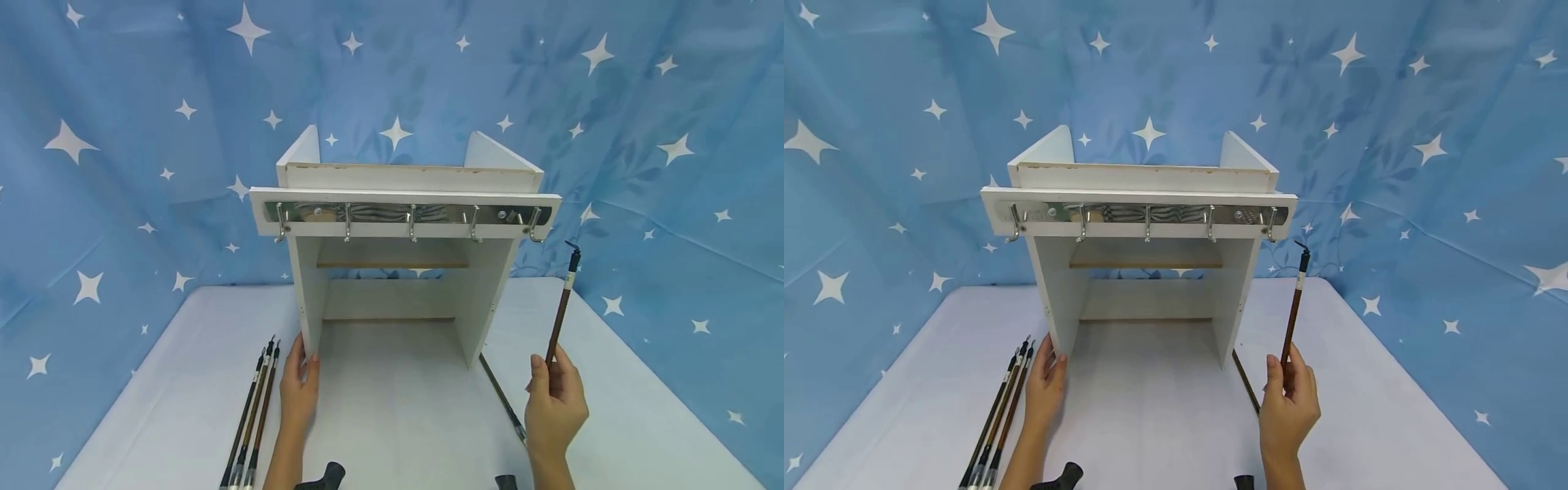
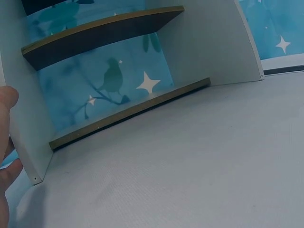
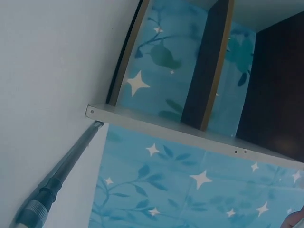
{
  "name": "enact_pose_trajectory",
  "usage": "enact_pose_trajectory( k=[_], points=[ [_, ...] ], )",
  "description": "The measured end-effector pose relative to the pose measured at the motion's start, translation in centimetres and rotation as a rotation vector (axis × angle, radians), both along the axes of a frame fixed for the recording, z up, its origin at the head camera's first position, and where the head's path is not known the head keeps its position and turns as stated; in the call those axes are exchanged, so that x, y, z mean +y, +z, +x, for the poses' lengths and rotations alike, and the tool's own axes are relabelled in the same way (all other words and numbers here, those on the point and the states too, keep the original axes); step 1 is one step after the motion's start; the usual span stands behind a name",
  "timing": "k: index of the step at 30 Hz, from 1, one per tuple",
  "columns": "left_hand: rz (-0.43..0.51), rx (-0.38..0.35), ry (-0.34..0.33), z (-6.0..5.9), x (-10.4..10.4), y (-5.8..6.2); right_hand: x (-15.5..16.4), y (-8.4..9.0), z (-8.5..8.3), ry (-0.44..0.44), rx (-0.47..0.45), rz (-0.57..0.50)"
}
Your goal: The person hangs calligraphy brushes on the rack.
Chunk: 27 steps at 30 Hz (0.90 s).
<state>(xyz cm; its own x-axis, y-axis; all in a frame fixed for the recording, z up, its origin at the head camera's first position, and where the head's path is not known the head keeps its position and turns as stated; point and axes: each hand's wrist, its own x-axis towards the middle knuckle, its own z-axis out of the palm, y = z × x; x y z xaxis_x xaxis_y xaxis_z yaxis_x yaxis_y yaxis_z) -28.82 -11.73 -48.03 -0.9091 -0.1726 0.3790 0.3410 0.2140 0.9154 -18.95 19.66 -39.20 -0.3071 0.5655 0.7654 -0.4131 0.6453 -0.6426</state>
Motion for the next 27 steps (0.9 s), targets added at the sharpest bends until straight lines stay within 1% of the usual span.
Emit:
enact_pose_trajectory(
  k=[2,6,9,11,13,18,20,22,27],
  points=[
    [-0.008,-0.022,0.006,0.2,0.1,-0.2,0.1,-0.1,0.0,0.001,0.024,0.047],
    [-0.034,-0.055,0.021,0.5,-0.1,-0.3,0.4,0.1,-0.2,0.051,0.090,0.134],
    [-0.051,-0.068,0.029,0.4,-0.2,0.0,0.7,0.8,-0.6,0.089,0.137,0.164],
    [-0.056,-0.077,0.023,0.3,-0.1,0.1,0.9,1.2,-0.8,0.099,0.157,0.162],
    [-0.061,-0.085,0.016,0.2,-0.1,0.1,0.9,1.0,-0.9,0.083,0.169,0.167],
    [-0.068,-0.110,0.014,0.5,-0.4,-0.1,0.4,-0.6,-0.9,0.052,0.195,0.207],
    [-0.076,-0.108,0.020,0.6,-0.3,-0.1,0.2,-0.9,-1.0,0.062,0.213,0.218],
    [-0.080,-0.099,0.023,0.6,-0.2,0.0,0.1,-1.0,-1.2,0.069,0.227,0.229],
    [-0.086,-0.070,0.027,0.2,-0.2,0.1,-0.2,-0.7,-1.2,0.051,0.262,0.233]
  ],
)
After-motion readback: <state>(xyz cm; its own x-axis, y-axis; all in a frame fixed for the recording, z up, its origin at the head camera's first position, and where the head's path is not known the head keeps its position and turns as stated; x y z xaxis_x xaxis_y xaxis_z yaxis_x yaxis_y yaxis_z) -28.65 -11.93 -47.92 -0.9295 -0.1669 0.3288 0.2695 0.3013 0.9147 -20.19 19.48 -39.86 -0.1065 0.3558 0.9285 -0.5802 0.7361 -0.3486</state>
